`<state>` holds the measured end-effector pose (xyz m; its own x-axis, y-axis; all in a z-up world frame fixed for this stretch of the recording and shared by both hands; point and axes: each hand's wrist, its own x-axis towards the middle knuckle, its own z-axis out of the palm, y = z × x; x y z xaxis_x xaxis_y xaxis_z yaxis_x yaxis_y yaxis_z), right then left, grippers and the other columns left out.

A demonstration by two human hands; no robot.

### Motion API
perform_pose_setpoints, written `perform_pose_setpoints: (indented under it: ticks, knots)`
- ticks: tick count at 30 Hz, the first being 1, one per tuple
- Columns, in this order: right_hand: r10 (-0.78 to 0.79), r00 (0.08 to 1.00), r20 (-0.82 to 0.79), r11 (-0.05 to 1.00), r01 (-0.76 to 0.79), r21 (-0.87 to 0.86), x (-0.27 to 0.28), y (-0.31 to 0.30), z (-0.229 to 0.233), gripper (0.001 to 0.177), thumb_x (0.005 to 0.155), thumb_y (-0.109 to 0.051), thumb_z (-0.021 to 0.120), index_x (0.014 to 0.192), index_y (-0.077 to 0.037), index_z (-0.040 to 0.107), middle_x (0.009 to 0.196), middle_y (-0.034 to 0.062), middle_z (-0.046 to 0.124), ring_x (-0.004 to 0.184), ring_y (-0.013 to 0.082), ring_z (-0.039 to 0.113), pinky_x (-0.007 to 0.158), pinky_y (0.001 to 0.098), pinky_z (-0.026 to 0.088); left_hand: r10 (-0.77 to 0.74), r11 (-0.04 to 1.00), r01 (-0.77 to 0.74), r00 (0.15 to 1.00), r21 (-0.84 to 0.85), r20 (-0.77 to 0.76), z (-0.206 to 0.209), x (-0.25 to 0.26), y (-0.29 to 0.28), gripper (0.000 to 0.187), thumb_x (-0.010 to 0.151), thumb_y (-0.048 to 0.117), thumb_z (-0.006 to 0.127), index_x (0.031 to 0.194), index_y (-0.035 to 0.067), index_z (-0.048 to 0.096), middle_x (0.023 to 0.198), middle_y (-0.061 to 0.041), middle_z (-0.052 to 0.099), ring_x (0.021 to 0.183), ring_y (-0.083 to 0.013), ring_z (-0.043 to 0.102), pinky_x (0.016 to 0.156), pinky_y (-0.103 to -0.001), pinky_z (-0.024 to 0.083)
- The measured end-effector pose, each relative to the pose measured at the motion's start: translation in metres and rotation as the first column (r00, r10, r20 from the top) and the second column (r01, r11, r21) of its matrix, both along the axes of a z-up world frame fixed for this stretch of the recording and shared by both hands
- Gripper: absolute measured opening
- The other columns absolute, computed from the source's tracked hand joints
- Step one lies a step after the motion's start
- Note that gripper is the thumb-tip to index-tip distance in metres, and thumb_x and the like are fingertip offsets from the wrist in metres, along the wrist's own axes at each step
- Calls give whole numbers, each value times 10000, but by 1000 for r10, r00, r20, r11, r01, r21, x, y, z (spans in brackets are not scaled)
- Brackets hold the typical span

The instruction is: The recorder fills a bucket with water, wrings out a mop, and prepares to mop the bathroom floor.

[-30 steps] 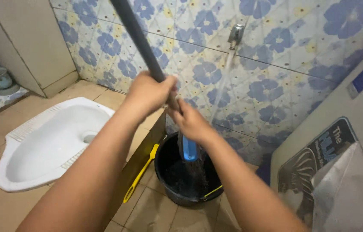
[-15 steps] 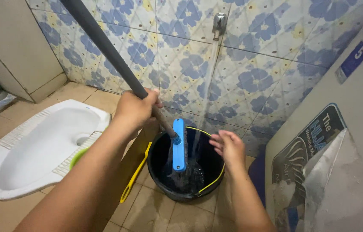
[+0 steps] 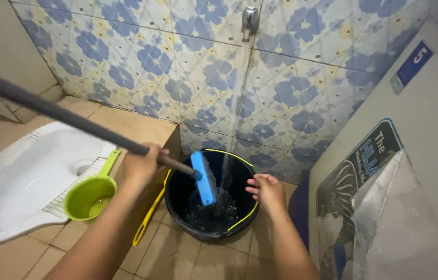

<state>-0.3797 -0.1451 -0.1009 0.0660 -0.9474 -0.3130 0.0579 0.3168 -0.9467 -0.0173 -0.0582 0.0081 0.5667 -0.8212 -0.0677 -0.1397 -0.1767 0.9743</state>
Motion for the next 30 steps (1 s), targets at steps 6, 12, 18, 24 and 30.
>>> perform_pose_setpoints:
  ticks: [6,12,18,24,30]
  knots:
    - [23,999,-29,1000,-23,11,-3,-1,-24,233,971,-254,602,1102,-69,657,979,96,773,774,219,760,580,313,500,-62,990,12,928,139,367,-105,-21,30,328,915,436,693,940,122,785,893,-88,769,854,-225,722,781,-384,555]
    - [66,991,-117,997,-61,47,3,9,-20,254,975,-283,601,1103,-75,671,992,81,780,783,198,753,600,314,509,-67,974,19,977,228,204,-115,-35,49,301,870,388,737,905,93,789,814,-92,766,794,-217,724,763,-363,543]
    - [90,991,-99,989,-77,129,2,17,-32,236,966,-271,605,1127,-101,640,1026,80,762,810,203,737,631,324,513,-20,971,-7,993,238,113,-95,-18,65,300,889,372,724,939,83,785,835,-92,774,802,-214,721,773,-355,542]
    - [64,988,-142,993,-49,106,11,41,9,246,965,-263,581,1125,-95,666,1031,71,779,834,193,747,698,323,527,44,989,-44,999,141,6,-135,-2,61,288,873,329,740,895,43,768,851,-89,774,816,-201,705,774,-363,548]
    - [62,989,-131,992,-46,118,4,29,-15,250,969,-265,587,1134,-89,653,1029,67,776,825,193,739,685,329,504,22,972,-24,1000,234,15,-114,-9,61,248,889,314,732,915,71,774,854,-66,771,810,-174,707,778,-328,527]
